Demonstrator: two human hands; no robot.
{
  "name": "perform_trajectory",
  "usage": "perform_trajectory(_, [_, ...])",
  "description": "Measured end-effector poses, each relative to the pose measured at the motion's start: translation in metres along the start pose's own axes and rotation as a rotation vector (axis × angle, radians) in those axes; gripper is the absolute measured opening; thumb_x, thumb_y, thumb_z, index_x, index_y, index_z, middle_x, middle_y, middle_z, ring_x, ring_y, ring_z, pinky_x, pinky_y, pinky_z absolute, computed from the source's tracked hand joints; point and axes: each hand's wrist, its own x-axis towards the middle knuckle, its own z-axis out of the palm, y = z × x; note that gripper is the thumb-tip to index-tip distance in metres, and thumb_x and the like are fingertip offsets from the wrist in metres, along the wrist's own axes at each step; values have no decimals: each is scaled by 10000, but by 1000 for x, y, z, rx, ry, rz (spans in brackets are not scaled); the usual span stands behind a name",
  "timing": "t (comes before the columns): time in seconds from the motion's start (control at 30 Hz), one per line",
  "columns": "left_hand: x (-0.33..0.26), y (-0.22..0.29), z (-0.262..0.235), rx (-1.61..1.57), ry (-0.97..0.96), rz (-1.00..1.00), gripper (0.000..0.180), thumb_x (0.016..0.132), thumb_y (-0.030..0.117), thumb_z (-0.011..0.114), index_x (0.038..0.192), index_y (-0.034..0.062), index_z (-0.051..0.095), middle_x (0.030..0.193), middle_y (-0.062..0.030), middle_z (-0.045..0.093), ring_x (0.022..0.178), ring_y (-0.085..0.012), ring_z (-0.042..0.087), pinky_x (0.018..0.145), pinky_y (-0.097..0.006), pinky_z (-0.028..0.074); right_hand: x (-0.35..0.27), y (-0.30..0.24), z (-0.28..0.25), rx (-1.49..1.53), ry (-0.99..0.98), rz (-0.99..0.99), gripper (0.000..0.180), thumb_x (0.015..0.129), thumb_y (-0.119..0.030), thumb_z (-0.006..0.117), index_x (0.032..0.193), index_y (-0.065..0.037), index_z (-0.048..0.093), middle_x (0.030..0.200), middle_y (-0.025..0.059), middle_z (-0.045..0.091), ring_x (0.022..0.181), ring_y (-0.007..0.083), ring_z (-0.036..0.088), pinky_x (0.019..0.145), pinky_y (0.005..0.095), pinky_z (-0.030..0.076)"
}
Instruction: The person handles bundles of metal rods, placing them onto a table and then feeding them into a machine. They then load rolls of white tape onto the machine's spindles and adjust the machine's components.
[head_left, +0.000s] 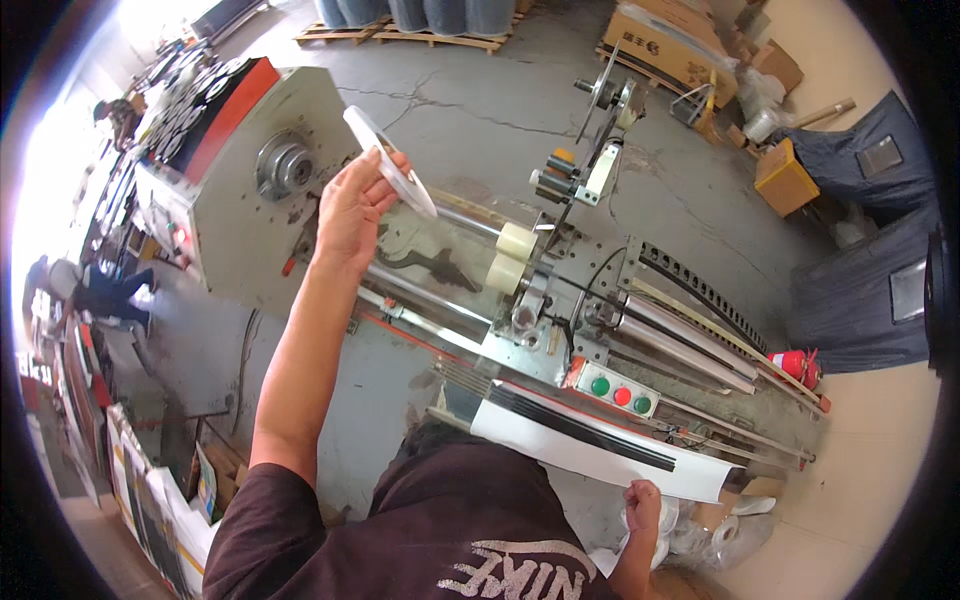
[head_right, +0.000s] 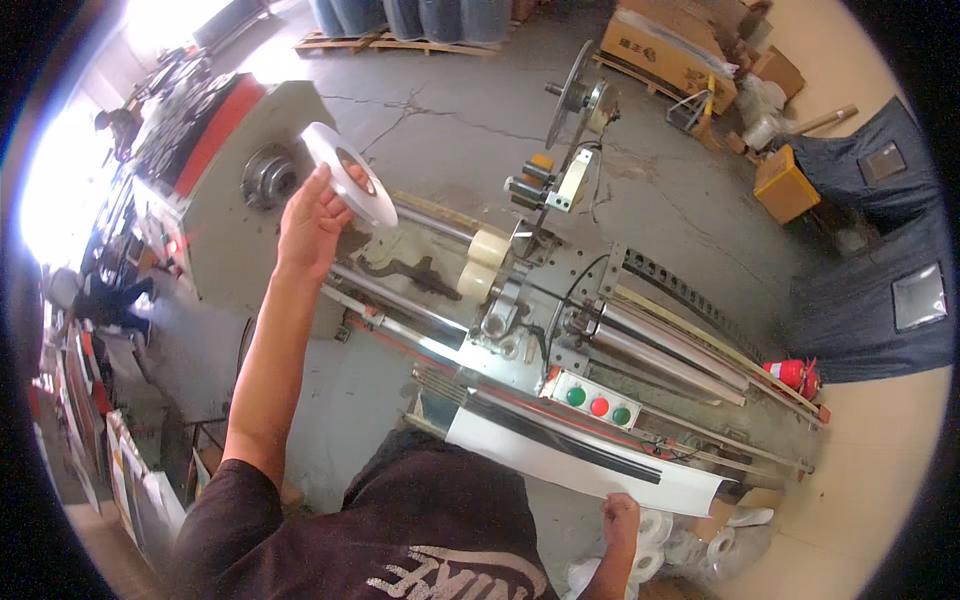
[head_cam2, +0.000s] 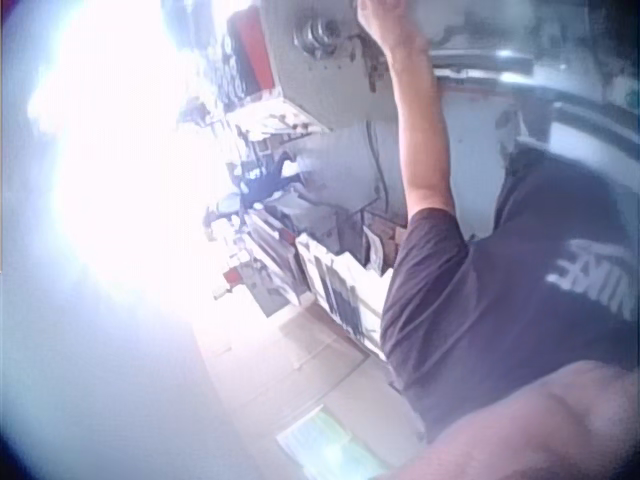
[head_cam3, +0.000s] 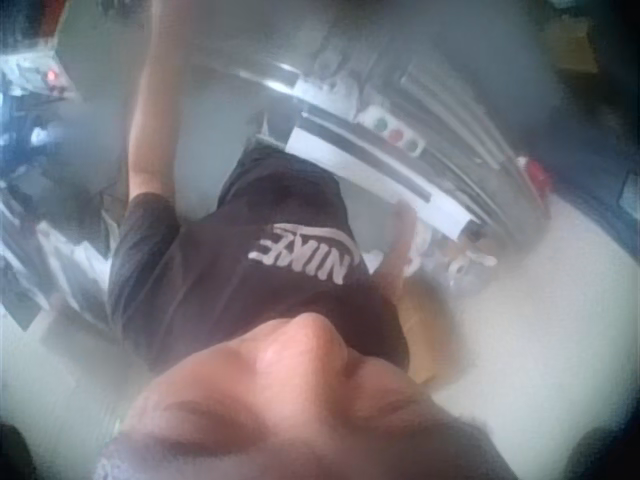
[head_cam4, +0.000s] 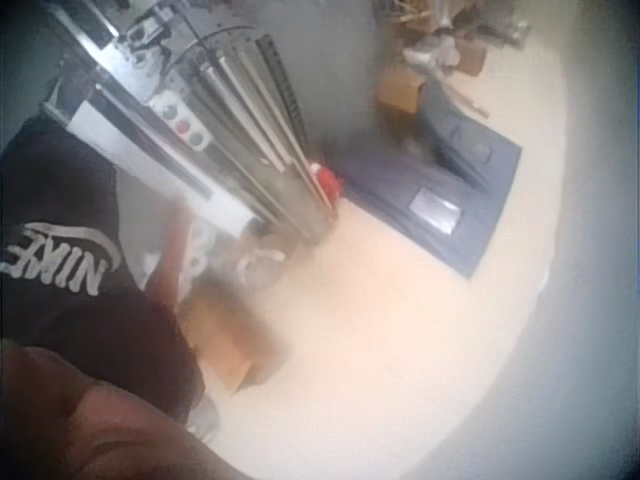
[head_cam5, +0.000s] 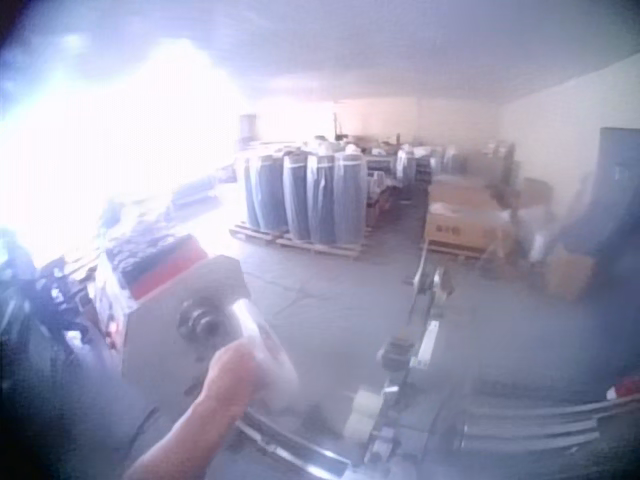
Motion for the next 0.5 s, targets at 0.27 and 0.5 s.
perform_trajectory(0.27, [103, -61, 49, 35, -272, -184, 416, 922, 318, 695, 1172, -9, 638, 1085, -100, 710, 1041, -169, 655, 971, -326, 482, -67, 53, 28, 32, 358, 233, 200, 943, -208, 666, 912, -13, 639, 774, 39, 624, 653, 134, 561, 603, 277, 471])
perform_trajectory(0.5, [177, -86, 94, 179, -781, -247, 625, 866, 222, 752, 1363, -69, 508, 1318, -117, 624, 1199, -176, 579, 1063, -343, 425, -57, 8, 60, -397, 774, 19, 189, 957, -166, 640, 959, 23, 654, 764, 33, 611, 664, 112, 535, 620, 254, 440])
